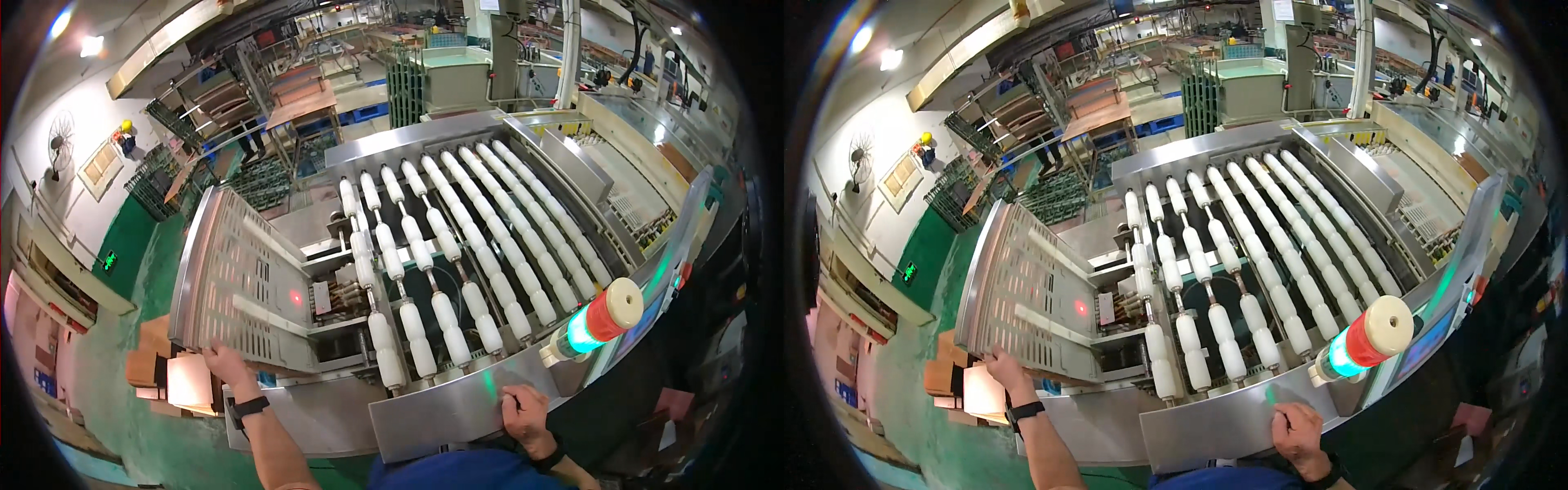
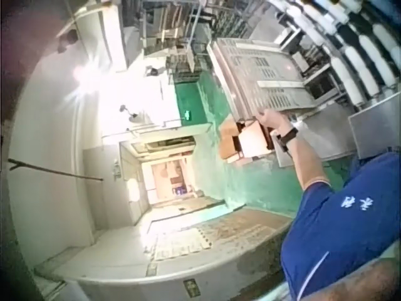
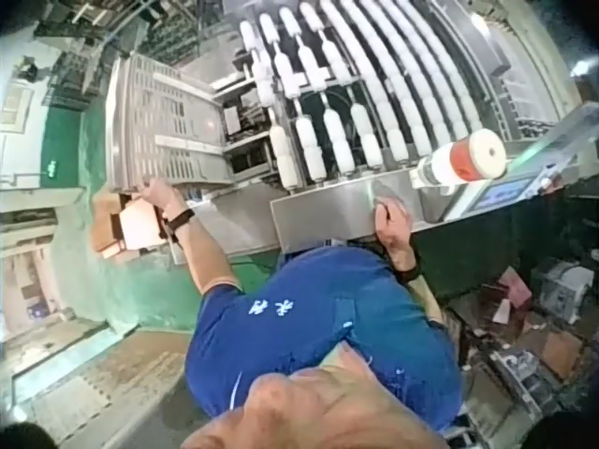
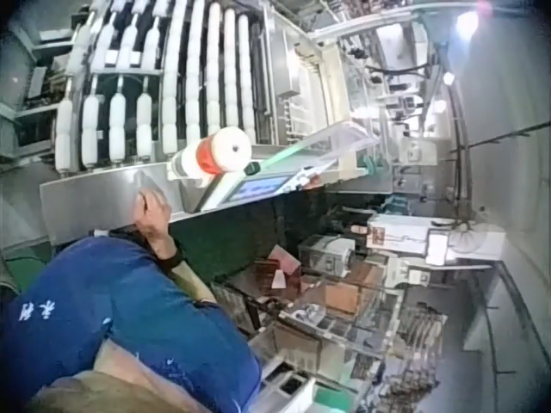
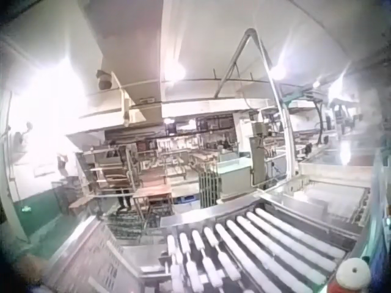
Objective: Operating an industrial machine with rollers and then walking to a different part of the factory floor through a plastic curtain.
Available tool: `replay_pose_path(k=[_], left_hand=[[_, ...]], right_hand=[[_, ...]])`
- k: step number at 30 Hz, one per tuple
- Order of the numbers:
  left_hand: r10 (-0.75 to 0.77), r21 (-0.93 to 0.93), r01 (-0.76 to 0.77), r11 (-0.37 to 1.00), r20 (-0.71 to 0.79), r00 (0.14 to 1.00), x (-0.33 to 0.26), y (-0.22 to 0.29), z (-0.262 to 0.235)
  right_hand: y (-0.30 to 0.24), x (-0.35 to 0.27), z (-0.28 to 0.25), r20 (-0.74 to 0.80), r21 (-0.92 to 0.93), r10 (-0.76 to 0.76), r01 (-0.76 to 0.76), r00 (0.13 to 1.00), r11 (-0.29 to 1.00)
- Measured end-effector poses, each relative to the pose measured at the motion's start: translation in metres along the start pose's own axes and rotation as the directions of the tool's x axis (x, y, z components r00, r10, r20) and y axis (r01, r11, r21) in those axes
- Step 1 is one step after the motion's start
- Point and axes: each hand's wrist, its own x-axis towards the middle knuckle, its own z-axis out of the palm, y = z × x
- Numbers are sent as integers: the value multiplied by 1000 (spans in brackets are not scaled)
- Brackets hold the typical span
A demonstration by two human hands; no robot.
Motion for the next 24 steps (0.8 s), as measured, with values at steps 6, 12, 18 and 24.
replay_pose_path(k=[6, 12, 18, 24], left_hand=[[219, 114, -230, 966, 105, 970, -21, 30, 4], [306, 49, -381, 923, 506, 807, -128, 83, 30], [507, -93, -611, 786, 663, 551, -140, 95, 21], [589, 586, -661, 469, 351, 728, -36, 60, -36]], right_hand=[[3, -3, 2, -13, -7, 18, -18, 1000, 1000], [3, -5, 0, 1, -20, 30, -30, 1000, 999], [2, -4, 0, -25, -20, 23, -24, 999, 1000], [0, -4, 0, 14, -19, 16, -16, 1000, 1000]])
